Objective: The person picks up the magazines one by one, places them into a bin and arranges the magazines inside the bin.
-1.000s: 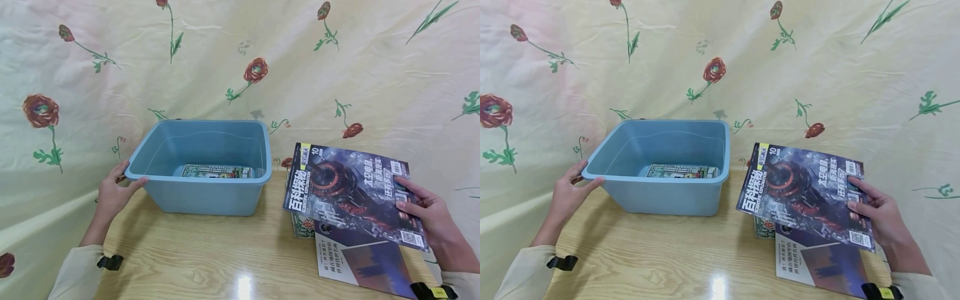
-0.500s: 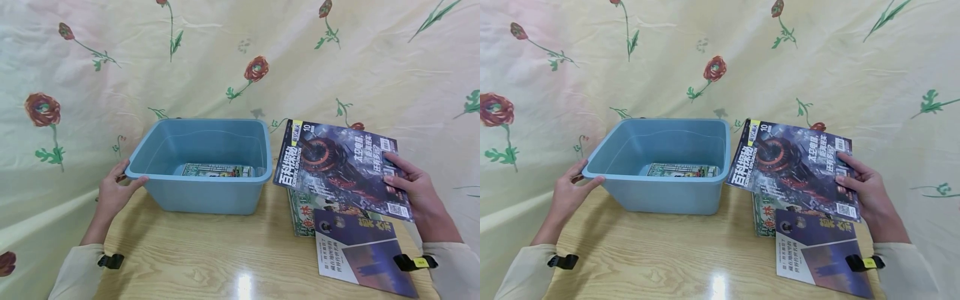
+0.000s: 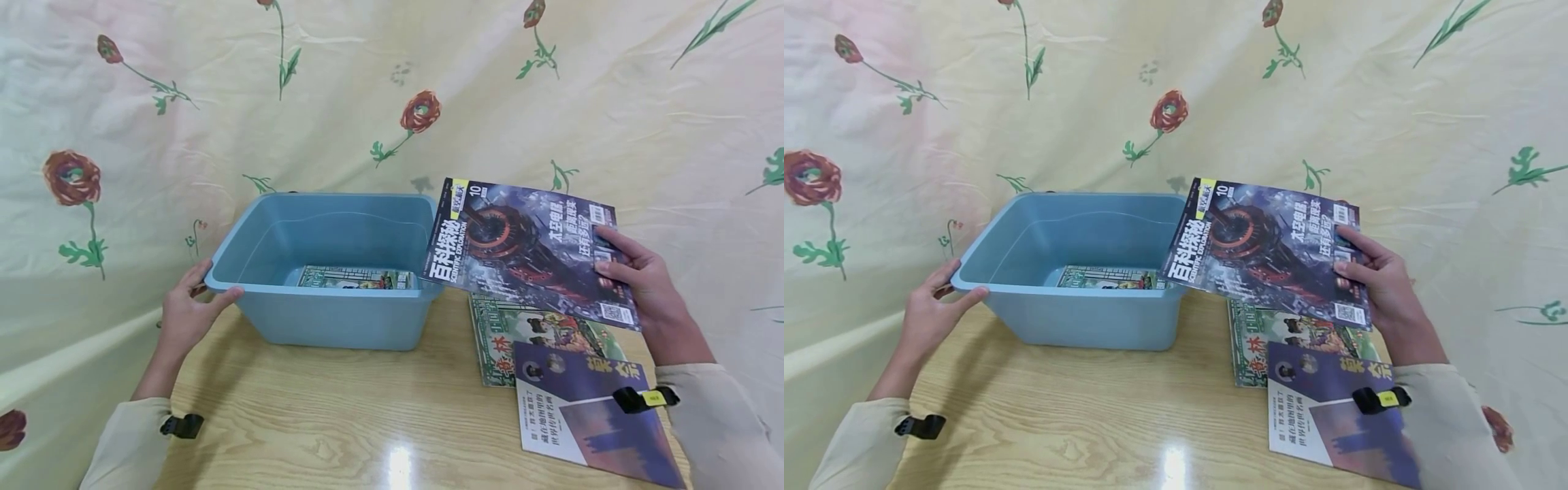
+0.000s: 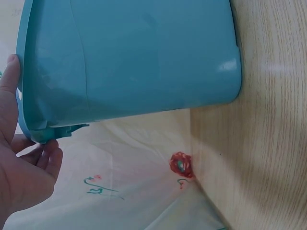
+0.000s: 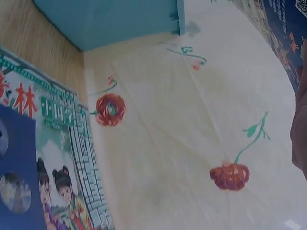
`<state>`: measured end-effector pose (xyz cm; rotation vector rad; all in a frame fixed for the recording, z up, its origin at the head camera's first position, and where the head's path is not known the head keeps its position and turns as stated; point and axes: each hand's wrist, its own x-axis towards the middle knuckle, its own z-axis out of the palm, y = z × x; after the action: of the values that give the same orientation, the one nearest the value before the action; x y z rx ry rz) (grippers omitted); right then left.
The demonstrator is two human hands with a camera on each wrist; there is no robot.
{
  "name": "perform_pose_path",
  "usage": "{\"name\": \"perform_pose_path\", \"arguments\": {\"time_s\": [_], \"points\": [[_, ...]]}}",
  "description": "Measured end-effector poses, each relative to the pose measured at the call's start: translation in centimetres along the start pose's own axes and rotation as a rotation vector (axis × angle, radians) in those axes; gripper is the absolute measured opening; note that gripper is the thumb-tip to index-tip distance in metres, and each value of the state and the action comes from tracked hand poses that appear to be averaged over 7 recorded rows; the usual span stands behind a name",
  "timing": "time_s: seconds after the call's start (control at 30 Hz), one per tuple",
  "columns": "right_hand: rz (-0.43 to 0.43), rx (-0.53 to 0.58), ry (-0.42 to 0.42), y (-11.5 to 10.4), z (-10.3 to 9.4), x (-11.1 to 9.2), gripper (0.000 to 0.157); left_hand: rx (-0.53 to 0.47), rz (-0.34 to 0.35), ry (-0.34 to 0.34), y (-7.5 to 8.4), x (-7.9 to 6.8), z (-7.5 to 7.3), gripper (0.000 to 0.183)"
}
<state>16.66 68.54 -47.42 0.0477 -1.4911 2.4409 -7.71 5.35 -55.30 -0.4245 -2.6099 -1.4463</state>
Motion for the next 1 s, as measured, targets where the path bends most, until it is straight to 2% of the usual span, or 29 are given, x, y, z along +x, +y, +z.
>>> {"name": "perform_pose_path", "arguments": {"time_s": [0.07,0.33,0.63,0.83,1.0], "points": [[0.003,-0.005,-0.004,0.1,0.1,0.0,0.057,0.007,0.003,-0.002,0.6,-0.3,-0.1,0.087],[0.051,-0.031,0.002,0.5,1.9,2.3,0.055,0.002,-0.002,-0.005,0.6,-0.3,-0.1,0.087],[0.065,-0.091,0.007,0.6,4.2,5.1,0.054,0.0,-0.007,-0.002,0.7,-0.4,-0.1,0.088],[0.072,-0.093,-0.034,0.8,5.6,6.7,0.055,0.006,-0.003,0.003,0.8,-0.3,-0.1,0.088],[0.048,-0.139,-0.05,1.2,6.8,7.8,0.052,0.011,-0.002,-0.003,0.8,-0.3,-0.1,0.087]]}}
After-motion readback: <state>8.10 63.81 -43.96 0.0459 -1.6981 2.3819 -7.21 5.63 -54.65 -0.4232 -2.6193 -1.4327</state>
